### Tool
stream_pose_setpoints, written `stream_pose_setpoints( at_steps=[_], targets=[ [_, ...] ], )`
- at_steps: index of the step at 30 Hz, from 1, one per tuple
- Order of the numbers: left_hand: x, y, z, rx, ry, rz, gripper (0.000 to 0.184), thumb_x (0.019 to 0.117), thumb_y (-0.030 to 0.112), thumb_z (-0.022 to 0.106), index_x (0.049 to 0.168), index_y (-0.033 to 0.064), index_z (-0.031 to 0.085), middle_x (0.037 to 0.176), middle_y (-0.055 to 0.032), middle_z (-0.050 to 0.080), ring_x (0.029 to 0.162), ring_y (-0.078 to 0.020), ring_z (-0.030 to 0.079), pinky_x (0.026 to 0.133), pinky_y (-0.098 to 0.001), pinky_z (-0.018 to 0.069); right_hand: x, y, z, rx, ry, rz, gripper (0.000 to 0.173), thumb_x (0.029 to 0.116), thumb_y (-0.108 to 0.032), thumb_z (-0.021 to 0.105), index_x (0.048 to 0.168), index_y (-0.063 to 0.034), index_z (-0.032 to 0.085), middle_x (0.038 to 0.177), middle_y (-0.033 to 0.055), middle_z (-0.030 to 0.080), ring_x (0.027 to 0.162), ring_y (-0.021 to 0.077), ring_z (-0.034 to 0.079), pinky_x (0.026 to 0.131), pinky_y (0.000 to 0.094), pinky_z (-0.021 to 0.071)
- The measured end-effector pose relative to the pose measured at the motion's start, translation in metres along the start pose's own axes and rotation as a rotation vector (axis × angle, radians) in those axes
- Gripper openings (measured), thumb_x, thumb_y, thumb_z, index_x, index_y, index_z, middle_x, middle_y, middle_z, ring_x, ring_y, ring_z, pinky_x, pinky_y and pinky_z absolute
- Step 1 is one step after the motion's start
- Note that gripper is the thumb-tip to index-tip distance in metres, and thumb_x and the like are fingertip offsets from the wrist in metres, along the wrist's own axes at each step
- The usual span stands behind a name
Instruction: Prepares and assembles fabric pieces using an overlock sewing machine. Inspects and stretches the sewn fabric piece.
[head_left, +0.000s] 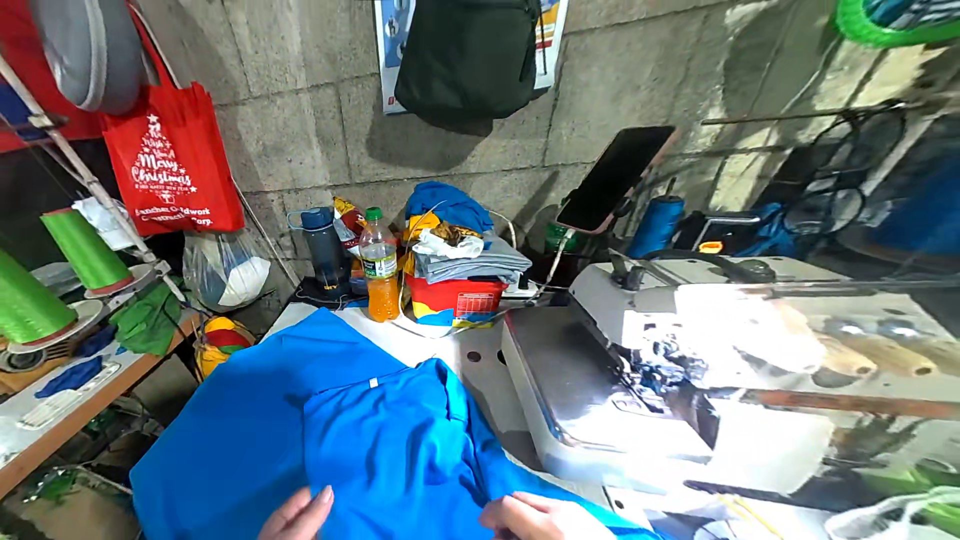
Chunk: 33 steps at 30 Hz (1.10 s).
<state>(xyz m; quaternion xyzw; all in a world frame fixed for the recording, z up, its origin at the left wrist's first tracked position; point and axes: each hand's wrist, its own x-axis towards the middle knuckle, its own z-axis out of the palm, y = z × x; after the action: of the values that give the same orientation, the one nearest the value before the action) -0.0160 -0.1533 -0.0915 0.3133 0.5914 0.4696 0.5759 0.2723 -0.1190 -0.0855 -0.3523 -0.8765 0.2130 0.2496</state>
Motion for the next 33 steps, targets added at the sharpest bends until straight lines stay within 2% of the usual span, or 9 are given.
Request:
stream_pose_setpoints(
  at_steps=[5, 10, 13, 18, 21, 23, 26, 30, 33],
  targets=[
    [-0.004, 0.021, 0.011, 0.287, -0.129, 0.529, 0.01, 0.0958, 0.007, 0.062, 0.089, 0.0109, 0.069, 0.082, 0.0122, 0.07, 0.076, 0.0048, 0.066, 0.072, -0.0176, 0.0555, 0.018, -0.015, 0.001, 0.339, 0.061, 0.009, 0.022, 0.0998, -0.011, 0.06, 0.107, 0.0081, 0.069, 0.089, 0.0187, 0.071, 0.076, 0.0229, 0.068, 0.071, 0.0363, 0.0565],
    [-0.022, 0.035, 0.06, 0.748, -0.187, 1.047, 0.029, 0.0848, 0.012, 0.077, 0.073, -0.0092, 0.062, 0.072, -0.02, 0.064, 0.07, -0.0223, 0.066, 0.066, -0.0347, 0.0533, 0.039, -0.038, 0.002, 0.796, 0.034, 0.075, 0.017, 0.099, -0.017, 0.062, 0.094, -0.0001, 0.064, 0.08, -0.0037, 0.061, 0.07, -0.0006, 0.058, 0.065, 0.0194, 0.049],
    [-0.034, 0.05, 0.063, 0.603, -0.272, 0.945, 0.017, 0.0849, 0.006, 0.075, 0.084, -0.008, 0.067, 0.077, -0.0131, 0.068, 0.073, -0.015, 0.066, 0.069, -0.0309, 0.0537, 0.035, -0.034, -0.026, 0.919, 0.225, 0.136, 0.014, 0.0956, -0.009, 0.062, 0.084, -0.0165, 0.06, 0.075, -0.0128, 0.061, 0.066, -0.0024, 0.059, 0.06, 0.0199, 0.051],
    [-0.05, 0.119, 0.012, -0.021, -0.18, 0.832, 0.018, 0.1013, 0.015, 0.057, 0.106, 0.0284, 0.068, 0.092, 0.0094, 0.074, 0.083, -0.0014, 0.07, 0.074, -0.0227, 0.06, 0.015, -0.02, -0.123, 1.211, 0.794, 0.246, 0.032, 0.1026, -0.009, 0.042, 0.085, -0.0191, 0.067, 0.078, 0.0009, 0.072, 0.069, 0.0085, 0.07, 0.062, 0.0267, 0.0606],
    [-0.075, 0.155, -0.002, 0.247, -0.29, 1.133, 0.033, 0.0997, 0.018, 0.06, 0.131, 0.028, 0.064, 0.115, 0.0136, 0.072, 0.103, 0.0023, 0.067, 0.091, -0.0185, 0.0558, -0.012, -0.012, -0.157, 0.692, 0.8, -0.079, 0.028, 0.098, -0.005, 0.052, 0.094, -0.026, 0.07, 0.084, -0.0093, 0.071, 0.075, -0.0024, 0.067, 0.067, 0.0165, 0.0577],
    [-0.082, 0.174, -0.012, 0.709, -0.25, 1.303, 0.019, 0.1025, 0.015, 0.057, 0.111, 0.0145, 0.074, 0.103, 0.0106, 0.072, 0.097, 0.0047, 0.065, 0.089, -0.0167, 0.0532, -0.03, -0.003, -0.18, 0.065, 0.711, -0.192, 0.016, 0.0995, -0.017, 0.057, 0.092, -0.0247, 0.069, 0.088, -0.0139, 0.067, 0.085, -0.0046, 0.063, 0.077, 0.0155, 0.0543],
    [-0.061, 0.203, -0.033, 1.586, 0.154, 1.243, 0.03, 0.0873, -0.01, 0.054, 0.091, 0.0076, 0.078, 0.085, -0.0112, 0.07, 0.076, -0.0283, 0.069, 0.065, -0.0501, 0.0547, -0.041, -0.007, -0.187, -0.586, 0.465, -0.056, 0.023, 0.0878, 0.004, 0.054, 0.089, -0.004, 0.075, 0.081, 0.0126, 0.065, 0.07, 0.028, 0.065, 0.058, 0.0473, 0.0534],
    [-0.075, 0.225, -0.01, 1.843, 0.535, 0.793, 0.019, 0.0941, -0.008, 0.062, 0.099, 0.0037, 0.077, 0.107, -0.0194, 0.07, 0.1, -0.0431, 0.068, 0.083, -0.0638, 0.0515, -0.035, -0.026, -0.172, -0.724, 0.293, 0.08, 0.023, 0.0883, 0.007, 0.059, 0.1, -0.0011, 0.077, 0.084, 0.0213, 0.066, 0.071, 0.0421, 0.068, 0.054, 0.0567, 0.0528],
    [-0.069, 0.228, -0.04, 1.706, 0.526, 1.319, 0.018, 0.0932, 0.004, 0.058, 0.089, -0.0083, 0.069, 0.111, -0.0305, 0.068, 0.102, -0.0544, 0.065, 0.085, -0.0712, 0.0483, -0.039, -0.028, -0.188, -0.666, 0.217, 0.078, 0.019, 0.0941, -0.012, 0.064, 0.104, 0.0019, 0.073, 0.091, 0.0227, 0.068, 0.073, 0.041, 0.068, 0.06, 0.0577, 0.0534]
  ],
)
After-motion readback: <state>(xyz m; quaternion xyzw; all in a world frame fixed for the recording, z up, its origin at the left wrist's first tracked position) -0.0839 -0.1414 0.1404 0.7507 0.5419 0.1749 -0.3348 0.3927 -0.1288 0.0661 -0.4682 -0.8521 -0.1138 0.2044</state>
